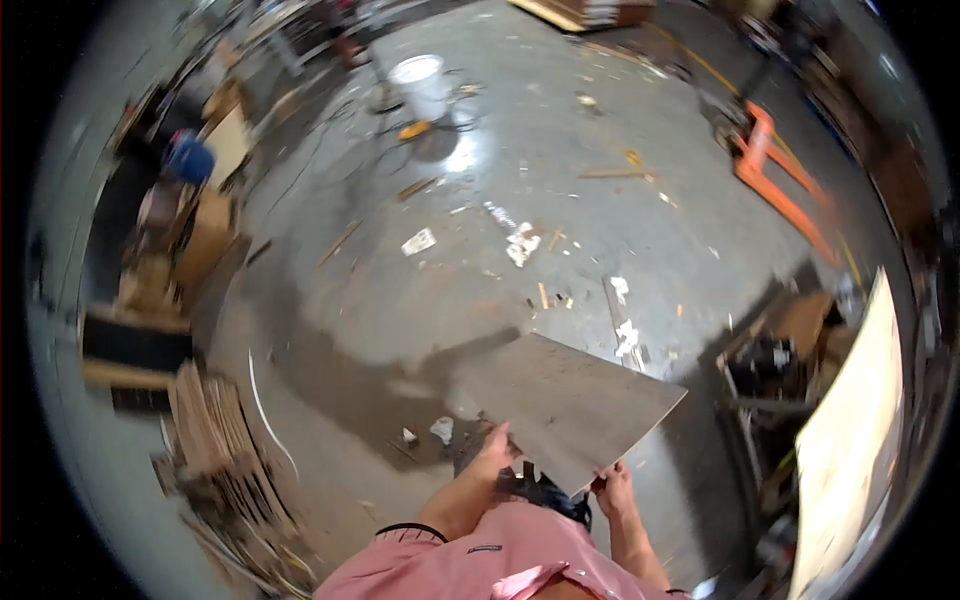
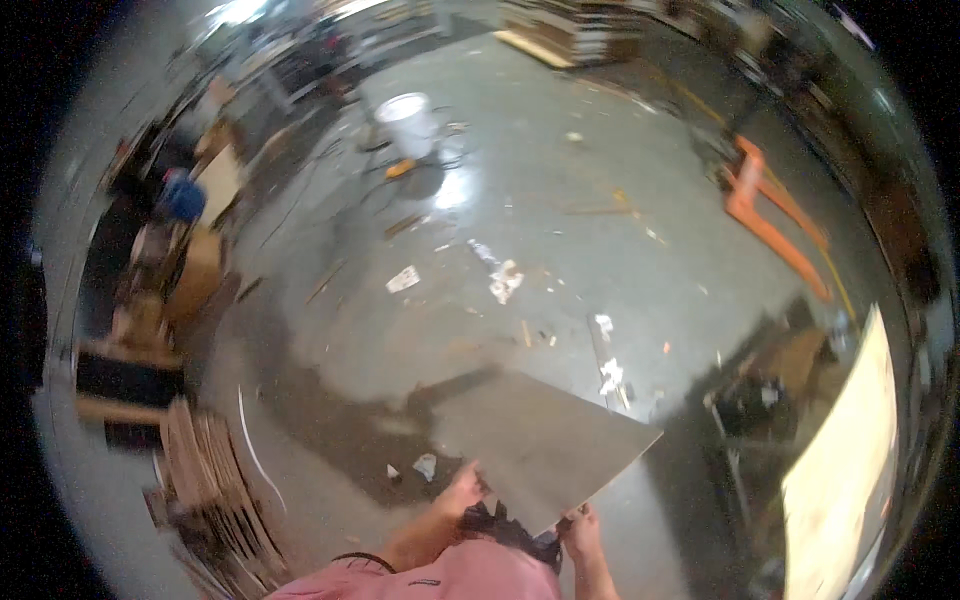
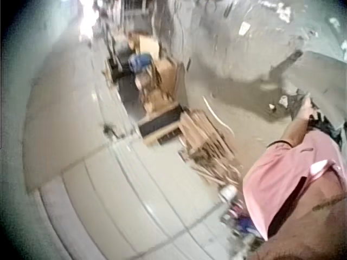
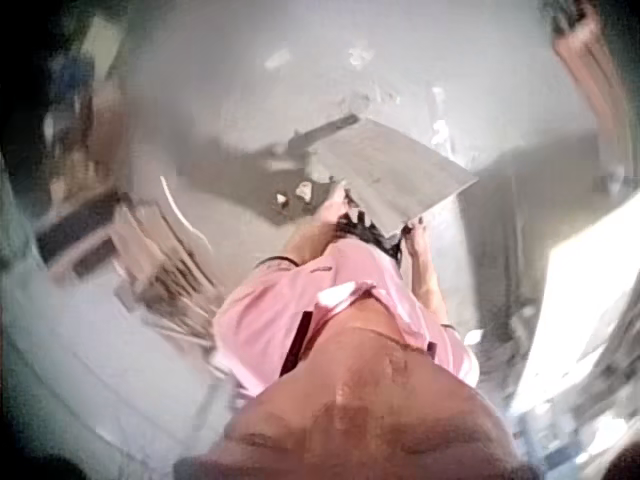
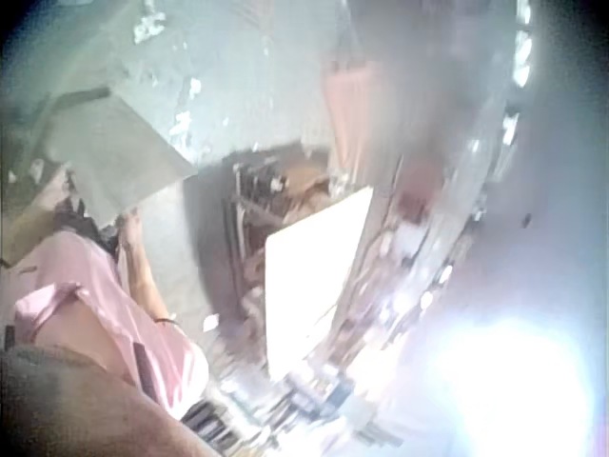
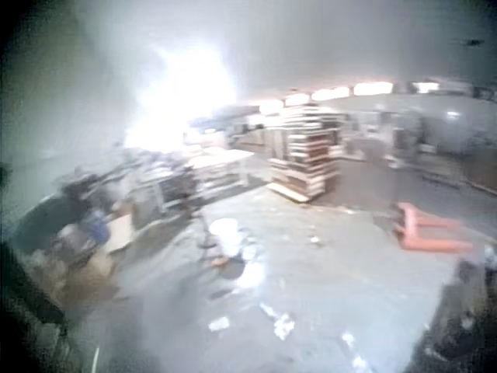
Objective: The person coils a hose by hand and places it in a bucket, then picks up a board and places it near a pallet jack before operating the pallet jack to move materials in a warehouse.
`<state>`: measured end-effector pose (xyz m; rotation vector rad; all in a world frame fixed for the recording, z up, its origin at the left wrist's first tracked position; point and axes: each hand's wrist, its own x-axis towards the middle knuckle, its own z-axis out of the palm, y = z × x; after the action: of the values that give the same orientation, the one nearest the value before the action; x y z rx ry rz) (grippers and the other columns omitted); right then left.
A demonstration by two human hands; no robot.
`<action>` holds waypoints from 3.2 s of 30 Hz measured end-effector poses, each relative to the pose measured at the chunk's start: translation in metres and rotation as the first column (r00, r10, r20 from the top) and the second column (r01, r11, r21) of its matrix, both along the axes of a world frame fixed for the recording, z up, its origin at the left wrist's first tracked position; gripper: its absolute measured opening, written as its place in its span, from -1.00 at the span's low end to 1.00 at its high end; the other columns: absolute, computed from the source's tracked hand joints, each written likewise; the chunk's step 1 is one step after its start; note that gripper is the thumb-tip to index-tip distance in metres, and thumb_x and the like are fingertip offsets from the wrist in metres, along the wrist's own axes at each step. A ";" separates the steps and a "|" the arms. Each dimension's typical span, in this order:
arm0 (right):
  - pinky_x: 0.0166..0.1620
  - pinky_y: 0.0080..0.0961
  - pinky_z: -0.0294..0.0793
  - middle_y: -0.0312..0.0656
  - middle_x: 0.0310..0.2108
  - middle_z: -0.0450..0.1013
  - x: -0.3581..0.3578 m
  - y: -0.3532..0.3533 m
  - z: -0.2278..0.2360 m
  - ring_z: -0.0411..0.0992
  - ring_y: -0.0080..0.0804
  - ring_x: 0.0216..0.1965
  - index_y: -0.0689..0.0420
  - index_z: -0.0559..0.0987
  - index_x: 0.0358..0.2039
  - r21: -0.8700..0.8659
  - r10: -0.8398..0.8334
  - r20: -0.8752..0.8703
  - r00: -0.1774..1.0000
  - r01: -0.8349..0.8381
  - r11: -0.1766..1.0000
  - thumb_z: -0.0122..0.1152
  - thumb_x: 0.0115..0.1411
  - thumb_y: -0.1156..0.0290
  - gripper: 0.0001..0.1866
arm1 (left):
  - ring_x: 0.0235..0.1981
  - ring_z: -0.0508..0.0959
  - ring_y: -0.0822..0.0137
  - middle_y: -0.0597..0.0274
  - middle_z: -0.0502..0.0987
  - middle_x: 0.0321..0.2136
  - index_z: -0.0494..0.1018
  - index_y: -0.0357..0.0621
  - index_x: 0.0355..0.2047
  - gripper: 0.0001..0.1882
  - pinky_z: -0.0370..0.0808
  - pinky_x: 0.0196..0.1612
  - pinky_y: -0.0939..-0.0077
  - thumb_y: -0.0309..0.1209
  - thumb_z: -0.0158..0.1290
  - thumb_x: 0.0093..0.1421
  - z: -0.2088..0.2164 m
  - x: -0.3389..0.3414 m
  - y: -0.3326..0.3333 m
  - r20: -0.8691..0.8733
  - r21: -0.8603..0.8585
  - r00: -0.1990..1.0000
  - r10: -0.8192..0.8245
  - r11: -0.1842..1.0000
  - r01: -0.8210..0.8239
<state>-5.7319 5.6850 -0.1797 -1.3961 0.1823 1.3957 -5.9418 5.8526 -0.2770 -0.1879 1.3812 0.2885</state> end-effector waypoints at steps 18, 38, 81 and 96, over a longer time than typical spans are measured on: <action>-0.45 -0.48 0.53 -0.17 -0.03 0.51 -0.020 0.106 -0.121 0.57 -0.36 -0.30 0.08 0.30 0.24 -0.375 0.965 0.062 0.254 -0.890 0.258 0.10 0.26 0.24 -0.45 | -0.28 0.60 -0.01 -0.13 0.60 -0.37 0.52 -0.37 -0.26 -0.59 0.49 -0.21 0.18 -0.17 0.13 0.16 -0.036 -0.354 -0.101 -0.901 0.294 0.311 0.303 0.953 -0.075; -0.26 -0.27 0.57 -0.11 -0.06 0.48 -0.119 0.114 -0.273 0.54 -0.20 -0.19 0.19 0.32 0.19 -0.805 0.977 -0.168 0.134 -0.591 -0.057 0.10 0.31 0.26 -0.50 | -0.26 0.58 -0.18 -0.11 0.58 -0.26 0.46 -0.10 -0.11 -0.69 0.52 -0.25 0.03 -0.19 -0.10 0.29 -0.462 -0.619 -0.344 -0.914 -0.401 -0.020 -0.406 0.909 -0.115; -0.25 -0.55 0.48 -0.08 0.02 0.46 0.240 0.194 -0.200 0.52 -0.38 -0.14 0.21 0.34 0.19 -0.487 0.728 0.356 0.586 -0.549 0.680 0.17 0.27 0.27 -0.47 | -0.33 0.56 -0.16 -0.19 0.56 -0.36 0.50 -0.28 -0.37 -0.71 0.47 -0.25 0.07 -0.28 -0.06 0.25 -0.282 0.114 0.242 -0.743 0.433 0.667 -0.055 0.721 0.541; -0.45 -0.61 0.42 -0.12 -0.22 0.55 0.067 0.376 -0.196 0.55 -0.44 -0.33 0.25 0.43 0.09 -0.661 0.843 0.181 0.507 -0.571 0.486 0.16 0.20 0.32 -0.53 | -0.20 0.54 -0.18 -0.17 0.56 -0.20 0.39 -0.12 0.07 -0.61 0.46 -0.14 0.01 -0.25 -0.09 0.29 -0.173 -0.427 0.338 -0.992 -0.050 -0.122 0.015 0.856 0.514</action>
<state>-5.6650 6.0609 -0.3754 -2.4680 -0.5054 1.6723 -6.3684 6.1905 -0.4500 0.9150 2.8467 0.3449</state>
